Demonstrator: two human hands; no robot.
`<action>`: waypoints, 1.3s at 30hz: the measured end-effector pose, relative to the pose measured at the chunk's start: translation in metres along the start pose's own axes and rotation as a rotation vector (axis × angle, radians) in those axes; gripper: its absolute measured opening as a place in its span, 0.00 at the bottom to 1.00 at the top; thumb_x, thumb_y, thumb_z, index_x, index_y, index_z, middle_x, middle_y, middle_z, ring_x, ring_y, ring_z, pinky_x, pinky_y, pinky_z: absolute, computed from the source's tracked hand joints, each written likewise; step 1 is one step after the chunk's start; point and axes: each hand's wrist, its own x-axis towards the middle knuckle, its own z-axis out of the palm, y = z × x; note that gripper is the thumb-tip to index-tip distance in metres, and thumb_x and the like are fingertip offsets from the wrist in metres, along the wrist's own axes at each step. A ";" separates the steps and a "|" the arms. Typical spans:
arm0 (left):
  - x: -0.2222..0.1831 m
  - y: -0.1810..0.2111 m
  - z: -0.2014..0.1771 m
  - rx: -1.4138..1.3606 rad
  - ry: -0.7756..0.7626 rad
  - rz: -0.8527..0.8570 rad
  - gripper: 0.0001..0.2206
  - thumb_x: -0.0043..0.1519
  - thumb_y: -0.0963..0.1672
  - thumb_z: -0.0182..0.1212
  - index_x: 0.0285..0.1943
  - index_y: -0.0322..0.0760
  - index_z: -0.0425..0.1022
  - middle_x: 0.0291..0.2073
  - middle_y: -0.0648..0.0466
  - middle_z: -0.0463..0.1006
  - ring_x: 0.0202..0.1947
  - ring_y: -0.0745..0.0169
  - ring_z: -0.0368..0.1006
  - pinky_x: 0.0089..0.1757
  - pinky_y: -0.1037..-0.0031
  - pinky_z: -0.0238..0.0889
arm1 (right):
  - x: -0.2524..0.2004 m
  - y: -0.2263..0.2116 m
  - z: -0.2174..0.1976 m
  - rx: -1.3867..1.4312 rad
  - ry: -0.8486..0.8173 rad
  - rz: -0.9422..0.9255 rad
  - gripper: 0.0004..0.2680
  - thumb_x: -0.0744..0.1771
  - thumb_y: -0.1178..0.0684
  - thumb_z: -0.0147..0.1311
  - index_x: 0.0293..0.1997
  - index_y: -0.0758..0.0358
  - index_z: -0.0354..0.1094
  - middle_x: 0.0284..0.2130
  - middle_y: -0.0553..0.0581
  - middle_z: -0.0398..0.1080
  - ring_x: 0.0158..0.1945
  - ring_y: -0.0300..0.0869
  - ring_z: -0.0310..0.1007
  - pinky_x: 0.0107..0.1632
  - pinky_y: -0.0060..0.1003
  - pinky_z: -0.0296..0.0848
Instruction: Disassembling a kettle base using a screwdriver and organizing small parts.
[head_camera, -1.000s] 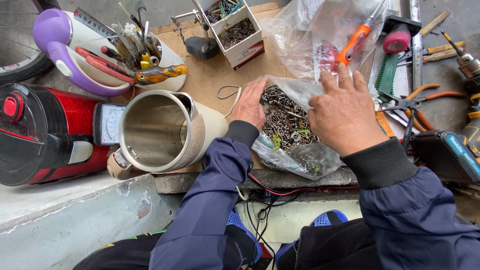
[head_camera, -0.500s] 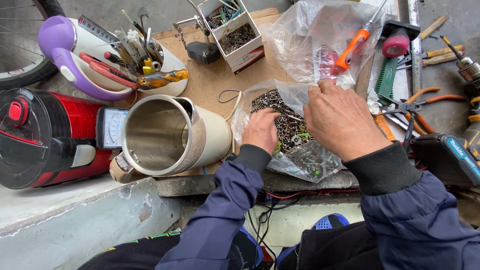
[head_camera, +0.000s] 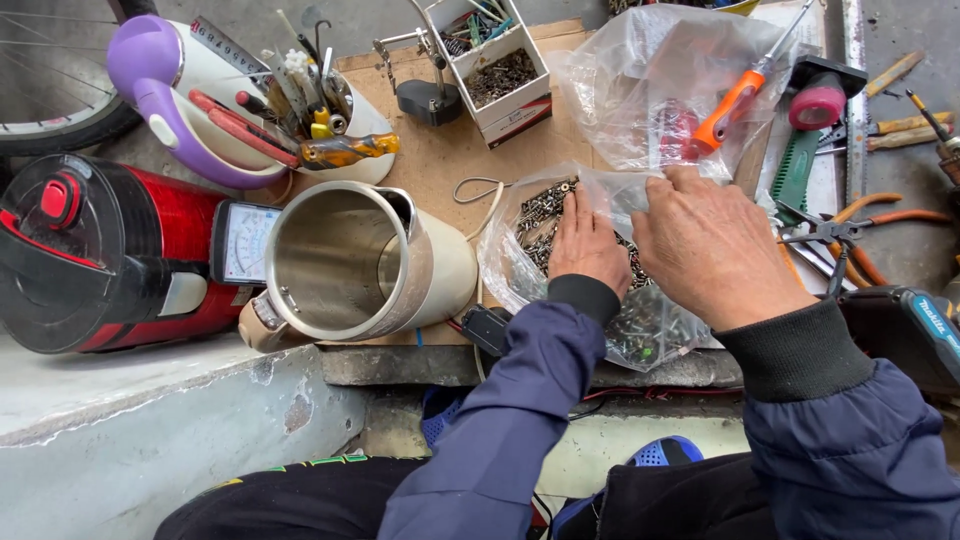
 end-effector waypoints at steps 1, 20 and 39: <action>-0.001 0.000 0.004 0.000 0.002 -0.001 0.33 0.59 0.44 0.56 0.76 0.20 0.65 0.86 0.32 0.48 0.86 0.34 0.44 0.74 0.53 0.47 | 0.000 0.000 0.000 -0.001 0.001 -0.002 0.11 0.70 0.49 0.56 0.43 0.72 0.76 0.49 0.69 0.78 0.35 0.66 0.82 0.39 0.56 0.81; -0.040 -0.038 -0.058 0.281 -0.156 -0.057 0.44 0.47 0.45 0.74 0.77 0.30 0.62 0.79 0.32 0.59 0.77 0.37 0.54 0.72 0.51 0.44 | -0.004 0.002 -0.003 0.005 -0.022 -0.013 0.14 0.70 0.47 0.57 0.46 0.73 0.77 0.55 0.71 0.78 0.36 0.64 0.84 0.41 0.54 0.83; -0.027 -0.018 -0.049 0.186 -0.307 0.100 0.45 0.54 0.39 0.56 0.86 0.27 0.46 0.86 0.31 0.44 0.85 0.35 0.39 0.77 0.52 0.32 | 0.004 0.002 -0.002 -0.024 -0.088 0.038 0.16 0.70 0.45 0.55 0.47 0.75 0.77 0.57 0.72 0.79 0.40 0.63 0.85 0.44 0.53 0.82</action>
